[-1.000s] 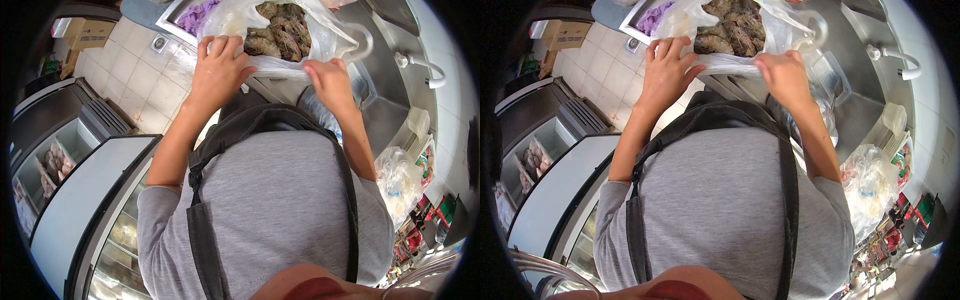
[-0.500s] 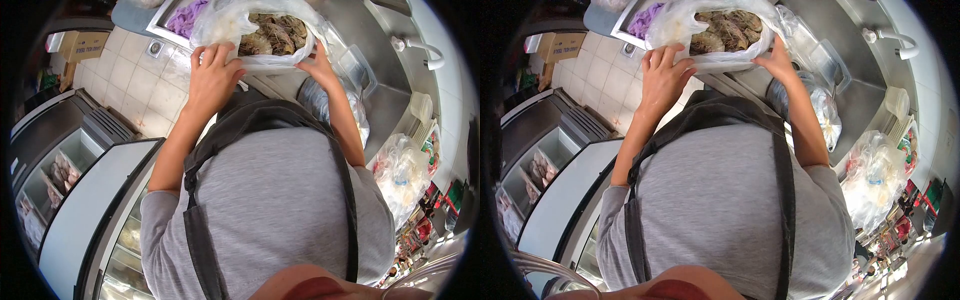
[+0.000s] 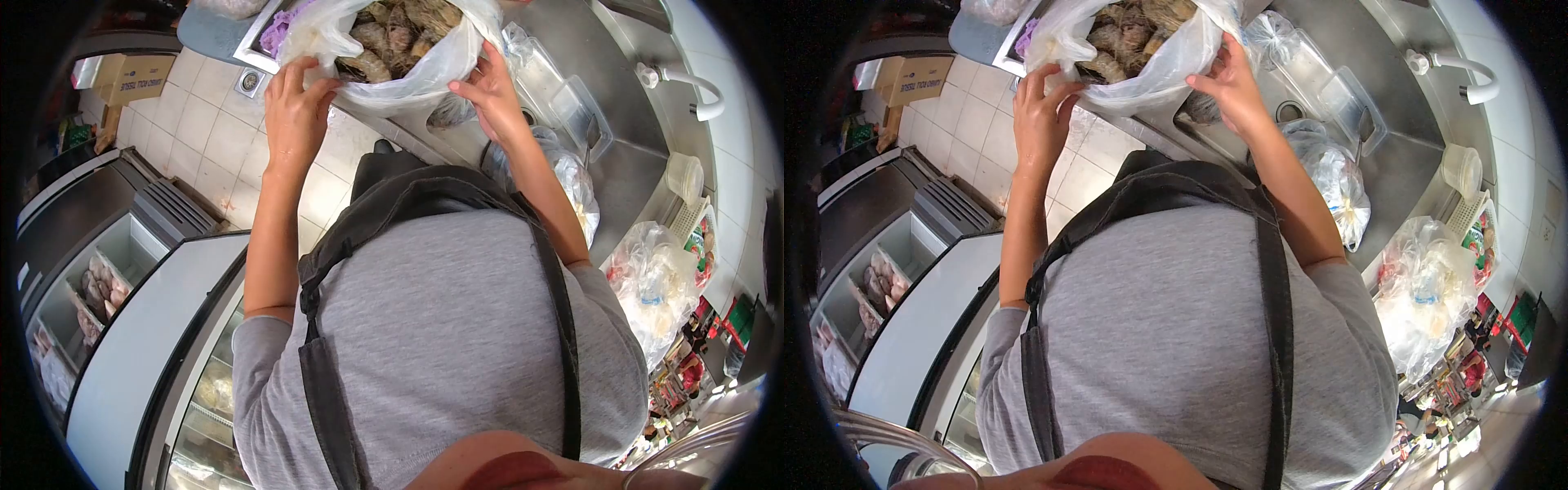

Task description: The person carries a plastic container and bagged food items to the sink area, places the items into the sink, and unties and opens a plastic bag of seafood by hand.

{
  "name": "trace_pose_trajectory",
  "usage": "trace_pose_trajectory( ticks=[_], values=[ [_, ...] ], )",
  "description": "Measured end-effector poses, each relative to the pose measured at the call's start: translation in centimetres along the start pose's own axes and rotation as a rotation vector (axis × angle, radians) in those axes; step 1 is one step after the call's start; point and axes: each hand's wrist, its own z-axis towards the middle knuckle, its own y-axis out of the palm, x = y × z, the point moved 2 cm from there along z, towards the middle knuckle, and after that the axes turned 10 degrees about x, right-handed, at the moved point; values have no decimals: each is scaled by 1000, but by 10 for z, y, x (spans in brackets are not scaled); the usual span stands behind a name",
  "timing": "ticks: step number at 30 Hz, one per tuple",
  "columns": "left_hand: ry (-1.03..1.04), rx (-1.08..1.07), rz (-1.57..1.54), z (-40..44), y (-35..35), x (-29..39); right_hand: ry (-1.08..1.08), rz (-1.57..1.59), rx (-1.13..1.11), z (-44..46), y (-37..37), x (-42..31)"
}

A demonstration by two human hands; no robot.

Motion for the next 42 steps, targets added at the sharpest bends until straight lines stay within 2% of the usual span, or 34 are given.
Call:
trace_pose_trajectory(
  ticks=[4,6,7,9,10,12,13,16,17,19,24,26,27,29,30,32,36,38,39,41,42],
  values=[
    [23,5,44,2,0,1,26,-53,-67,11,-20,12],
    [49,9,57,0,-4,8,-64,-424,-40,9,-30,14],
    [52,2,77,-3,-6,14,-62,-422,-38,3,-24,0],
    [56,-5,98,-8,-9,24,-45,-909,134,-16,-19,-32],
    [76,13,73,-10,-10,30,-46,-909,133,-22,-20,-30],
    [125,23,34,-14,-11,43,-687,-1074,302,-34,-24,-32],
    [123,22,36,-14,-11,50,-686,-1072,300,-37,-23,-31],
    [145,-85,-4,-13,-5,69,-903,-1117,113,-45,-14,-25],
    [144,-85,-3,-15,-2,71,-903,-1116,112,-44,-9,-26],
    [150,-140,-36,-19,4,74,-1038,-1358,-32,-39,4,-30],
    [180,-173,-92,-29,6,75,-999,-1311,-19,-34,-19,-24],
    [214,-172,-126,-32,7,76,-848,-1422,-63,-36,-27,-21],
    [212,-170,-128,-34,11,75,-850,-1425,-66,-37,-30,-18],
    [284,-151,-95,-42,18,74,-634,-1515,-103,-37,-34,-10],
    [282,-150,-96,-42,17,75,-635,-1518,-104,-39,-33,-11],
    [259,-174,-40,-44,17,80,-506,-1538,-171,-49,-27,-14],
    [241,-194,-13,-51,26,78,-498,-1476,-257,-66,-19,-49],
    [269,-234,33,-52,28,76,-533,-1227,-187,-62,-10,-77],
    [265,-231,33,-51,26,76,-534,-1230,-190,-59,-2,-85],
    [231,-284,-26,-47,23,76,-652,-1107,3,-55,17,-96],
    [228,-279,-27,-47,24,76,-810,-1139,-69,-47,19,-89]
  ],
)
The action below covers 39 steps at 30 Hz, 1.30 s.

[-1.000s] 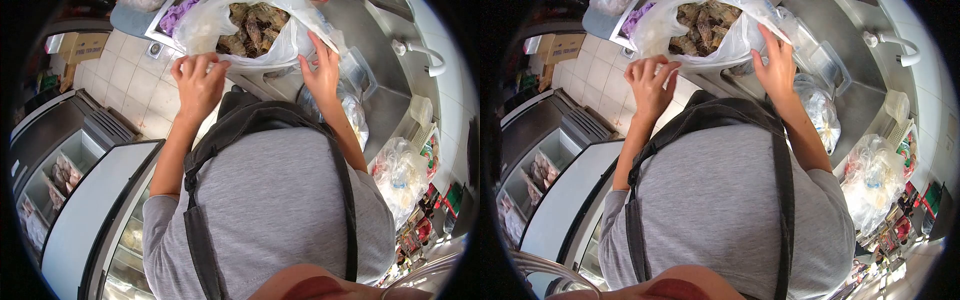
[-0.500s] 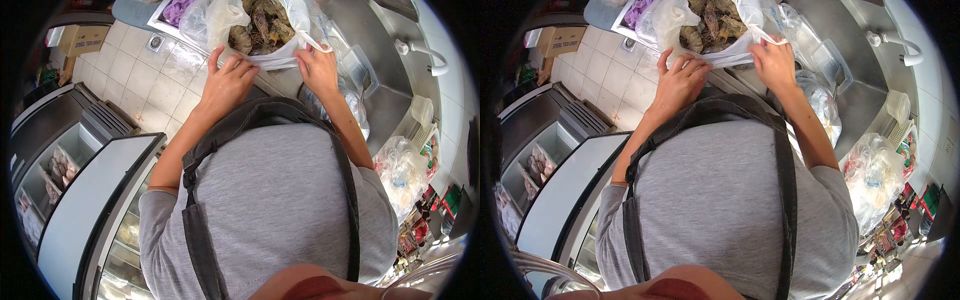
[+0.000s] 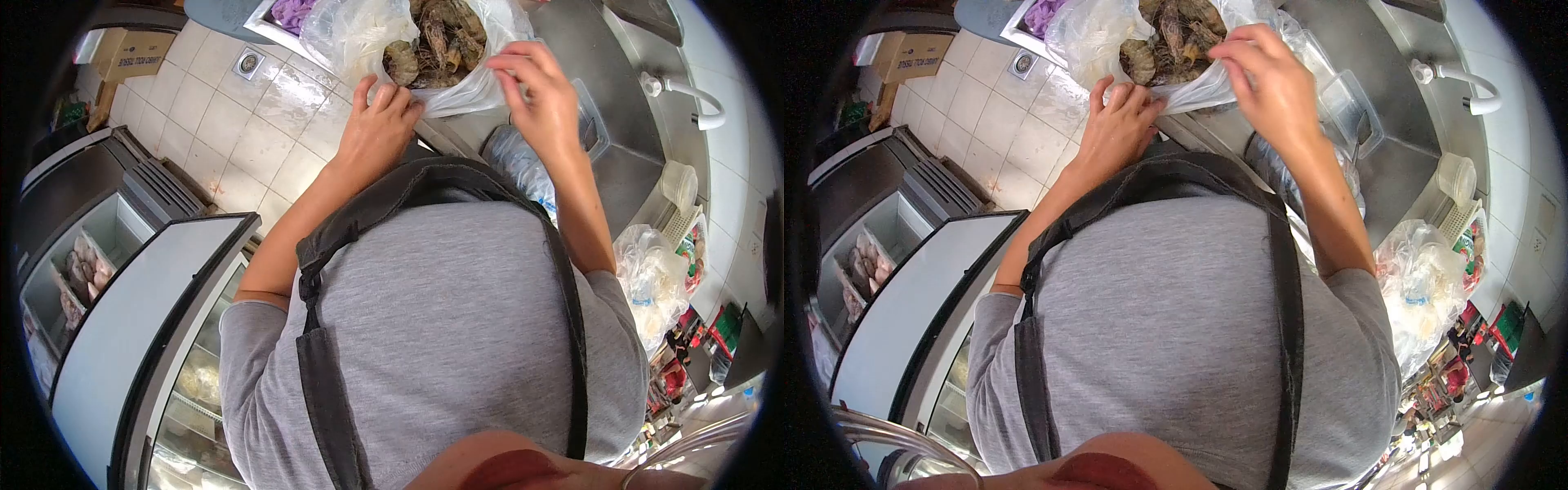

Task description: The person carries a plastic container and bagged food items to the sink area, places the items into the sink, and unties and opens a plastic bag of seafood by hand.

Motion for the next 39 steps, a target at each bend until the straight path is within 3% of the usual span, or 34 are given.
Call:
trace_pose_trajectory(
  ticks=[3,13,15,17,18,22,29,35,39],
  values=[
    [-13,2,36,-2,0,-2,-212,-138,-68,10,32,7],
    [-66,146,-176,-10,-40,-12,-241,-214,-61,20,64,37],
    [-71,175,-184,-11,-46,-12,-200,-186,-47,23,60,40],
    [-89,198,-219,-12,-51,-13,50,166,56,25,54,47],
    [-89,203,-221,-12,-52,-15,47,162,55,25,51,50],
    [-68,242,-245,-14,-58,-27,488,670,13,17,40,57],
    [-34,351,-172,-6,-78,-49,541,674,131,10,6,49],
    [-124,439,-103,-2,-93,-66,464,540,568,4,-68,65],
    [-154,480,-114,14,-96,-58,424,455,663,1,-106,62]
  ],
)
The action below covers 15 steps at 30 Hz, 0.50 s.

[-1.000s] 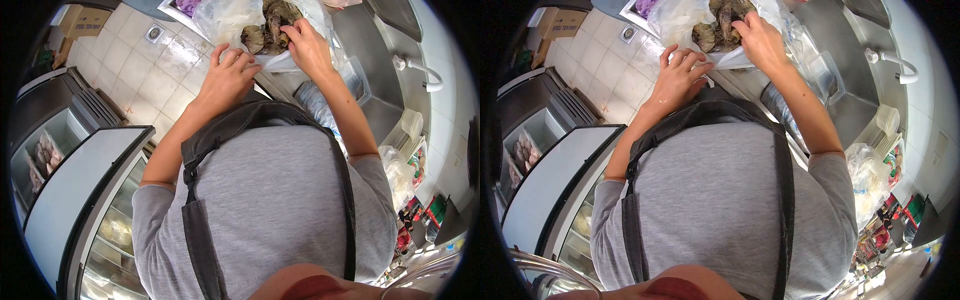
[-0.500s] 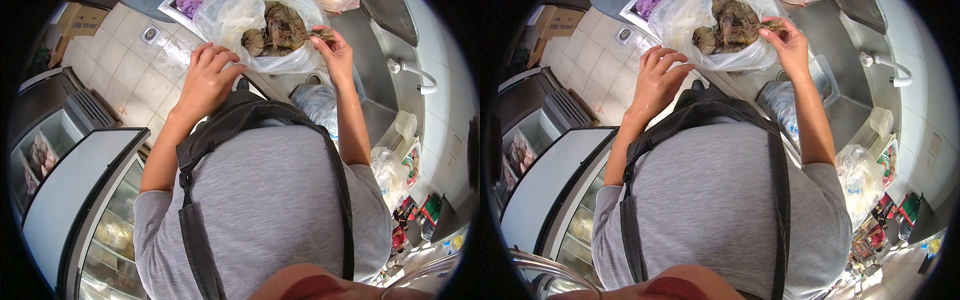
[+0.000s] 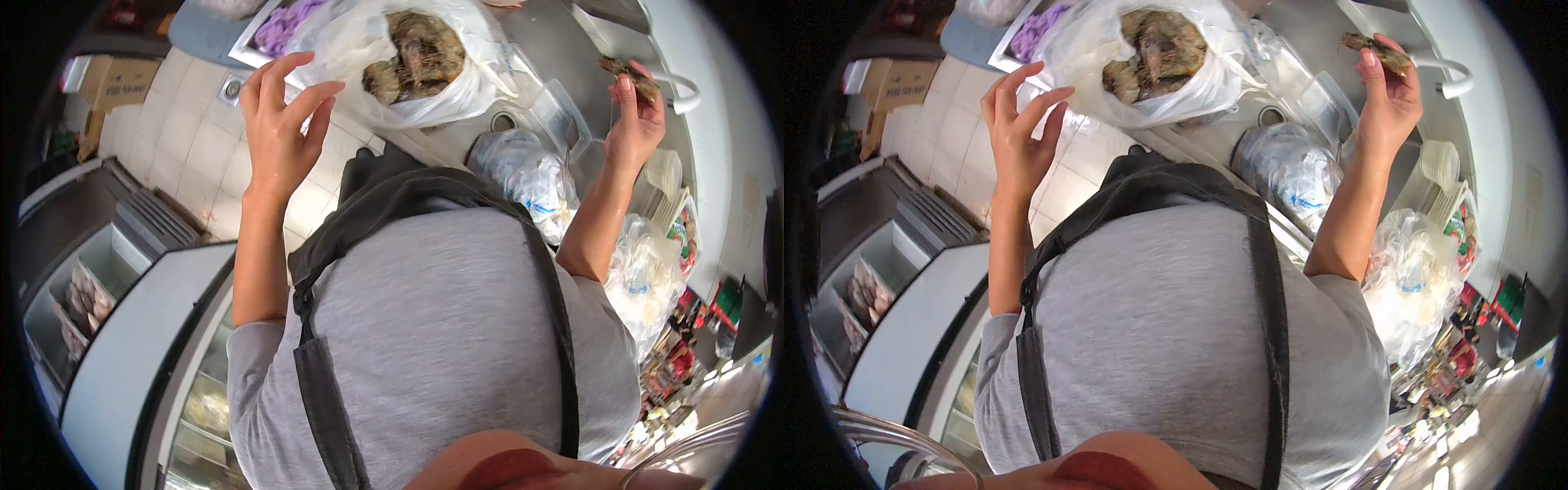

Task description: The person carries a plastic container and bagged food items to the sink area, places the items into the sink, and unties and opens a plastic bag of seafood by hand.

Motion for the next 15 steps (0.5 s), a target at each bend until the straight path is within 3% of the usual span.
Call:
trace_pose_trajectory(
  ticks=[4,7,10,12,15],
  values=[
    [43,-99,32,13,18,11,-141,-71,159,11,-22,-15],
    [51,-151,96,14,29,12,-385,-142,233,19,-40,-18],
    [73,-175,105,9,35,5,-288,-105,246,19,-58,-16],
    [23,-140,139,7,35,0,-385,-101,220,23,-82,-1],
    [50,-154,143,6,33,-2,-209,-310,183,14,-115,13]
  ],
)
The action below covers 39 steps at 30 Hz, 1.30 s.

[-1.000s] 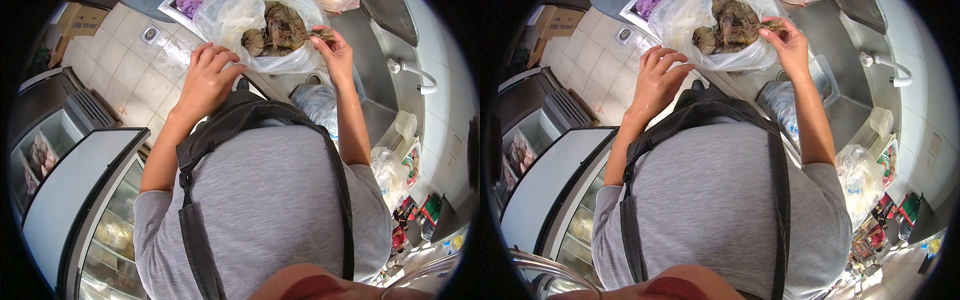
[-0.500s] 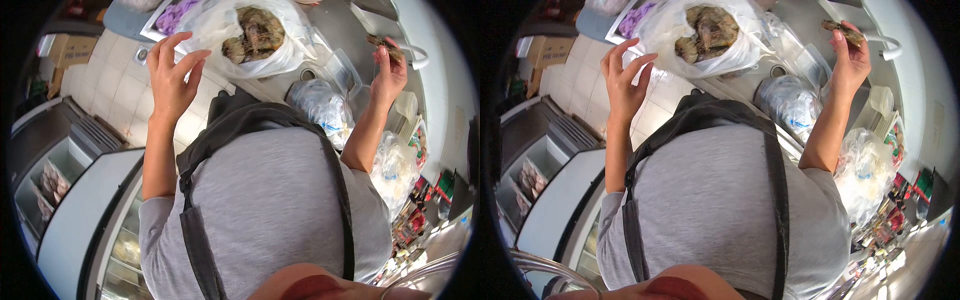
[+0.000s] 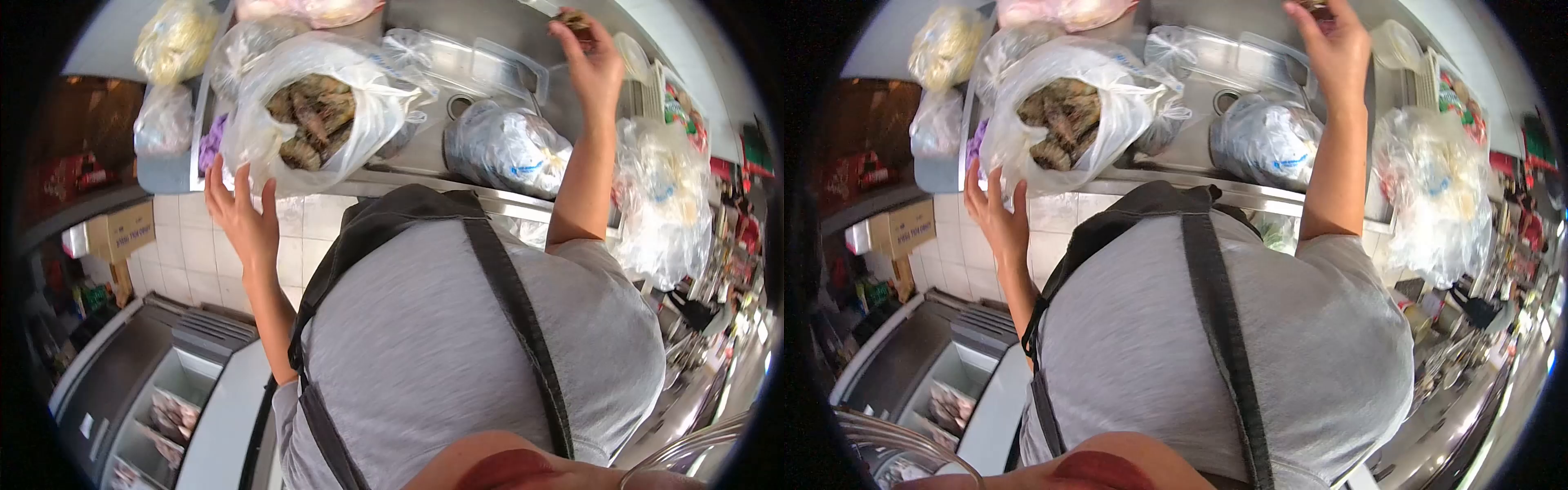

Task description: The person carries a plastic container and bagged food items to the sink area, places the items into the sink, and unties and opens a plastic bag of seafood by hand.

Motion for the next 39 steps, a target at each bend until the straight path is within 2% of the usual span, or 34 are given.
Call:
trace_pose_trajectory(
  ticks=[2,3,5,6,7,8,11,12,14,16,20,21,23,24,25,26,28,29,30,31,33,36,39],
  values=[
    [29,-13,1,-2,0,0,214,-305,-123,-7,-13,16],
    [28,-23,23,-1,1,0,217,-307,-112,-6,-20,28],
    [32,-29,48,2,-1,3,135,-633,-265,-2,-39,68],
    [25,-24,8,5,0,2,-165,-876,-223,-11,-48,95],
    [13,-14,-22,9,0,-2,-133,-961,-287,-12,-55,116],
    [27,18,-14,14,-1,-2,-173,-970,-329,-11,-54,120],
    [-51,89,-11,28,4,-14,-35,-640,-392,-17,-13,80],
    [-113,111,-14,38,3,-14,-48,-611,-411,-22,-2,72],
    [-189,155,1,51,-2,-24,-30,-537,-550,-28,17,63],
    [-441,78,-484,55,-6,-38,-49,-513,-586,-31,25,68],
    [-632,297,-651,48,-22,-61,-46,-521,-640,-25,36,86],
    [-595,272,-519,46,-23,-66,-80,-497,-647,-23,39,92],
    [-529,204,-252,39,-22,-81,-10,-520,-666,-25,45,102],
    [-354,140,-101,30,-2,-105,-34,-496,-673,-28,50,101],
    [-271,119,-37,22,13,-110,-16,-516,-698,-30,56,100],
    [-261,-57,-44,25,21,-107,0,-535,-720,-31,63,96],
    [-101,-109,6,0,76,-135,-22,-527,-767,-32,77,81],
    [-131,-159,140,3,79,-129,-43,-516,-774,-32,84,69],
    [-181,-86,-45,7,83,-135,-64,-511,-780,-31,90,58],
    [-148,-22,-74,14,82,-140,-91,-496,-776,-29,94,49],
    [-240,-128,-106,22,85,-151,-93,-456,-750,-23,105,31],
    [-267,-199,-125,29,77,-166,-153,-528,-677,-20,130,-21],
    [-229,-93,-207,27,59,-184,-120,-404,-613,-30,166,-74]
  ],
)
